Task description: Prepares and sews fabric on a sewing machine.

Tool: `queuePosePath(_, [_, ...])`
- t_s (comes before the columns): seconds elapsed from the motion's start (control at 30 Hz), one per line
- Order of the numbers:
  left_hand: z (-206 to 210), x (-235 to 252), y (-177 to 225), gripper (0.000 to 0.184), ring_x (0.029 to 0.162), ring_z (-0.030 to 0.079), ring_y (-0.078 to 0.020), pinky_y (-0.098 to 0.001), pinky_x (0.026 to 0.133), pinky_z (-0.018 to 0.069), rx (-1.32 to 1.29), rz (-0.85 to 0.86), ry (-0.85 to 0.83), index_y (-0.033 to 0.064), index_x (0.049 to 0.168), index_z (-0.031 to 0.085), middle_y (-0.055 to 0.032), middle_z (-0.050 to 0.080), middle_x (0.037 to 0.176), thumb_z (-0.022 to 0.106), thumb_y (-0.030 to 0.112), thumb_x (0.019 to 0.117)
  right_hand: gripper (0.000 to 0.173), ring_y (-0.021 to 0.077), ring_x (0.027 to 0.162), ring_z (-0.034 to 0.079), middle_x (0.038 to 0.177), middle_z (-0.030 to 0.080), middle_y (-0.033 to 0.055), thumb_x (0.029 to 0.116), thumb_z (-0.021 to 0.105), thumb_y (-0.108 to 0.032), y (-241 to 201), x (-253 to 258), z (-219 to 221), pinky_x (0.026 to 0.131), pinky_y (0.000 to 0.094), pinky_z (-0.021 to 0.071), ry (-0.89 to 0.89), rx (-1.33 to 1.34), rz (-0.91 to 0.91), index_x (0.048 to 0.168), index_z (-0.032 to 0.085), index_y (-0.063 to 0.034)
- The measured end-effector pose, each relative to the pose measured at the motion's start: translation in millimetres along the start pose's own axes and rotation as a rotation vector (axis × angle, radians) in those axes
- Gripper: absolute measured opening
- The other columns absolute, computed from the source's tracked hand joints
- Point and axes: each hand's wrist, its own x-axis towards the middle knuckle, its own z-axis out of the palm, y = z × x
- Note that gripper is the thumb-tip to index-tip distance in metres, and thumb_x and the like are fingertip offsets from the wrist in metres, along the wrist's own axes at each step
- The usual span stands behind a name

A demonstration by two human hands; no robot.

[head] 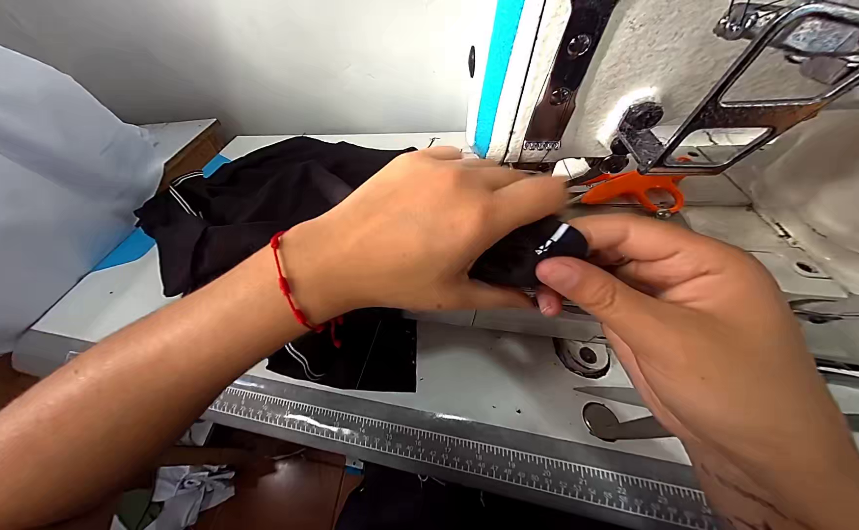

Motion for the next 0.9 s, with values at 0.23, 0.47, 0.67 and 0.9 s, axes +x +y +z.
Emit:
queuePosePath(0.23, [23, -38, 26, 0.02, 0.101, 0.068, -0.0213, -0.0405, 0.08, 0.0441, 0.199, -0.009, -0.019, 0.0077, 0.094, 0.077, -0.0047, 0.076, 0.1, 0.057, 0.009, 0.0927, 0.013, 0.0056, 0.108, 0.066, 0.097, 0.073, -0.0022, 0.0988, 0.07, -0.025, 31, -62, 16, 0.101, 0.0258, 0.0496, -0.009, -0.307, -0.227, 0.097, 0.07, -0.0115])
queuePosePath(0.47, [30, -31, 10, 0.023, 0.101, 0.068, -0.0228, -0.0391, 0.079, 0.0453, 0.249, -0.01, -0.002, 0.0063, 0.094, 0.077, -0.0061, 0.077, 0.1, 0.053, 0.006, 0.0952, 0.011, 0.0013, 0.105, 0.068, 0.095, 0.075, -0.0099, 0.0975, 0.071, -0.03, 38, -44, 13, 0.103, 0.0303, 0.0474, 0.125, -0.445, -0.277, 0.094, 0.073, -0.0197])
queuePosePath(0.67, [36, -30, -1, 0.023, 0.101, 0.068, -0.0234, -0.0385, 0.078, 0.0446, 0.231, -0.024, -0.012, 0.0068, 0.094, 0.078, -0.0055, 0.077, 0.102, 0.055, 0.004, 0.0935, 0.012, 0.0012, 0.106, 0.068, 0.097, 0.076, -0.0084, 0.0963, 0.071, -0.03, 42, -38, 14, 0.105, 0.0311, 0.0465, 0.158, -0.498, -0.247, 0.092, 0.074, -0.0196])
queuePosePath(0.9, [40, -28, -8, 0.023, 0.099, 0.067, -0.0237, -0.0384, 0.076, 0.0441, 0.223, -0.024, 0.008, 0.0068, 0.094, 0.078, -0.0056, 0.077, 0.1, 0.055, 0.002, 0.0928, 0.011, 0.0003, 0.106, 0.067, 0.098, 0.076, -0.0081, 0.0962, 0.071, -0.028, 41, -32, 12, 0.104, 0.0302, 0.0452, 0.159, -0.548, -0.238, 0.091, 0.075, -0.0188])
